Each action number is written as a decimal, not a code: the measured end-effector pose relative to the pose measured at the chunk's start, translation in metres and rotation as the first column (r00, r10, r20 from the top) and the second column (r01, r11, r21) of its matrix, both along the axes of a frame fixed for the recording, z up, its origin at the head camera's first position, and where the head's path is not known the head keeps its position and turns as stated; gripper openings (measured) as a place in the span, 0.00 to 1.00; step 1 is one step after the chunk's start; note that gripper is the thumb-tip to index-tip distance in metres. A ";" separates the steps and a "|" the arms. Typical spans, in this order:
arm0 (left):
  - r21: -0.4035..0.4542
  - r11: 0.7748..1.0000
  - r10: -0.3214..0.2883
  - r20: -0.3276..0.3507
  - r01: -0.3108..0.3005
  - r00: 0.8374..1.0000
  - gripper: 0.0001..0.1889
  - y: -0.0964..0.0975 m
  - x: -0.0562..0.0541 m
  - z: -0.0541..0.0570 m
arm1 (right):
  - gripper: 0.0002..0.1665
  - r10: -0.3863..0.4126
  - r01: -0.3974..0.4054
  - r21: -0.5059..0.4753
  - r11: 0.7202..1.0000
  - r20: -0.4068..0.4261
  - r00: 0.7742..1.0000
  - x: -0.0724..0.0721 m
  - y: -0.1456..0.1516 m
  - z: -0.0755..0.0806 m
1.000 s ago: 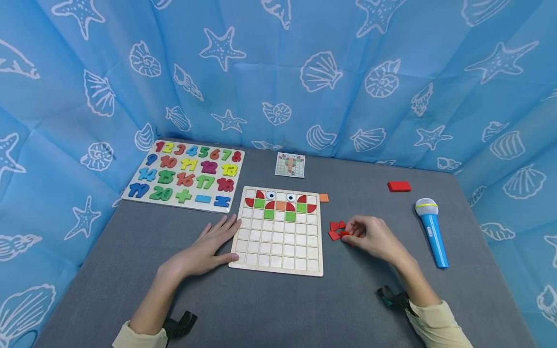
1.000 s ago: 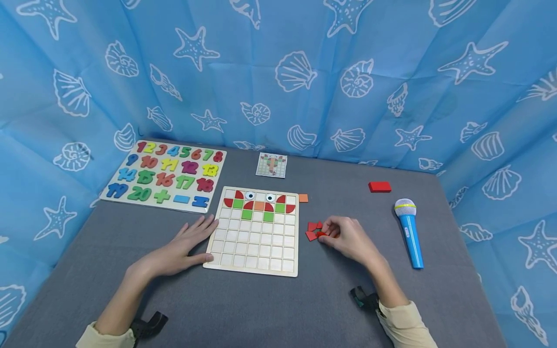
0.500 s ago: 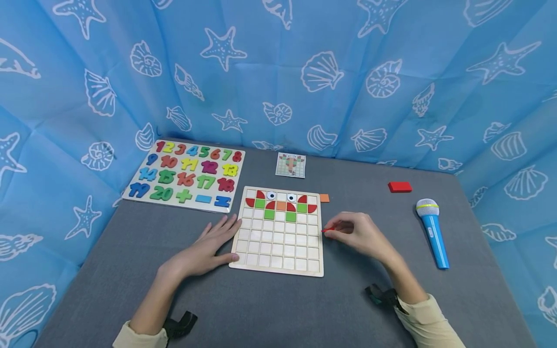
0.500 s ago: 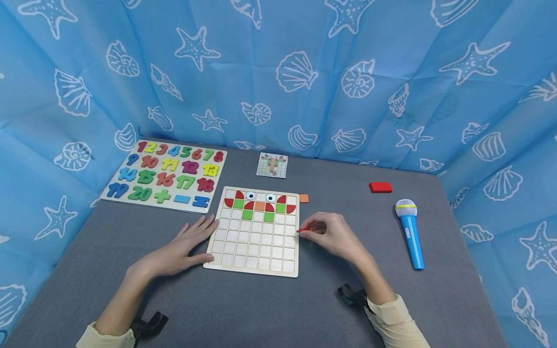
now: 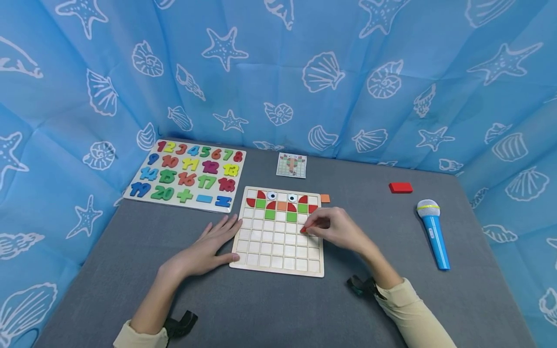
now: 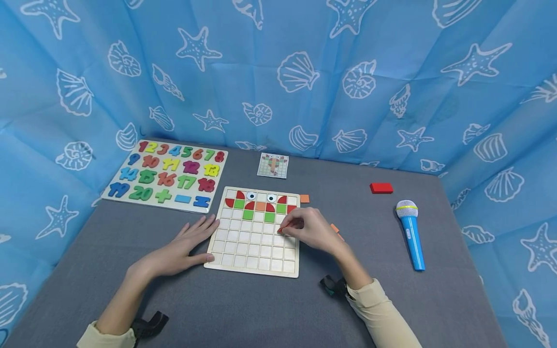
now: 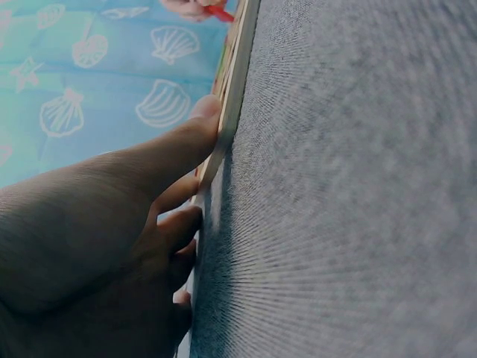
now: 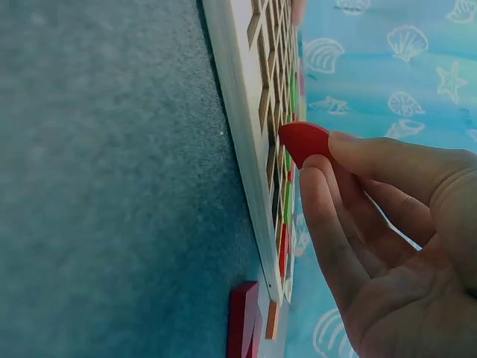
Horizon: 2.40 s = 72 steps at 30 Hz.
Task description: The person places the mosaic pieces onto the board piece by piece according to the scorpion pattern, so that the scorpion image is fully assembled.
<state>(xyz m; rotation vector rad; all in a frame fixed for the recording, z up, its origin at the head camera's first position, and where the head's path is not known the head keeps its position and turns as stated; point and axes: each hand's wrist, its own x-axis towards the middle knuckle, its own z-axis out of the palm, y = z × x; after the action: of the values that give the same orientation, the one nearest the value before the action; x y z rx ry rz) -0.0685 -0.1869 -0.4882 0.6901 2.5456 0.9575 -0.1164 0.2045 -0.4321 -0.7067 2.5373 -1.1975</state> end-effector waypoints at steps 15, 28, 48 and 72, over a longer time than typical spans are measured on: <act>-0.007 1.000 0.022 -0.012 -0.022 1.000 0.48 0.003 0.002 0.006 | 0.07 0.091 -0.090 0.021 0.996 -0.030 0.995 -0.011 -0.012 -0.001; 0.005 1.000 0.018 -0.008 -0.018 1.000 0.48 0.004 0.004 0.012 | 0.05 0.163 -0.163 0.030 0.986 -0.017 0.986 -0.019 -0.027 -0.007; -0.015 1.000 0.015 -0.026 -0.015 1.000 0.48 0.002 0.003 0.002 | 0.09 0.222 -0.203 0.137 0.970 -0.142 0.965 -0.019 -0.042 -0.003; 0.004 1.000 0.015 -0.016 -0.015 1.000 0.48 0.001 0.002 0.002 | 0.07 0.174 -0.154 0.132 0.979 -0.157 0.972 -0.021 -0.033 -0.001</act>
<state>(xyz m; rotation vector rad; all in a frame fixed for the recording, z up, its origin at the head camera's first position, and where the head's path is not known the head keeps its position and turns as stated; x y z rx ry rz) -0.0665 -0.1863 -0.4865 0.6833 2.5665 0.9655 -0.1370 0.1710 -0.4330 -1.0046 2.5969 -0.9612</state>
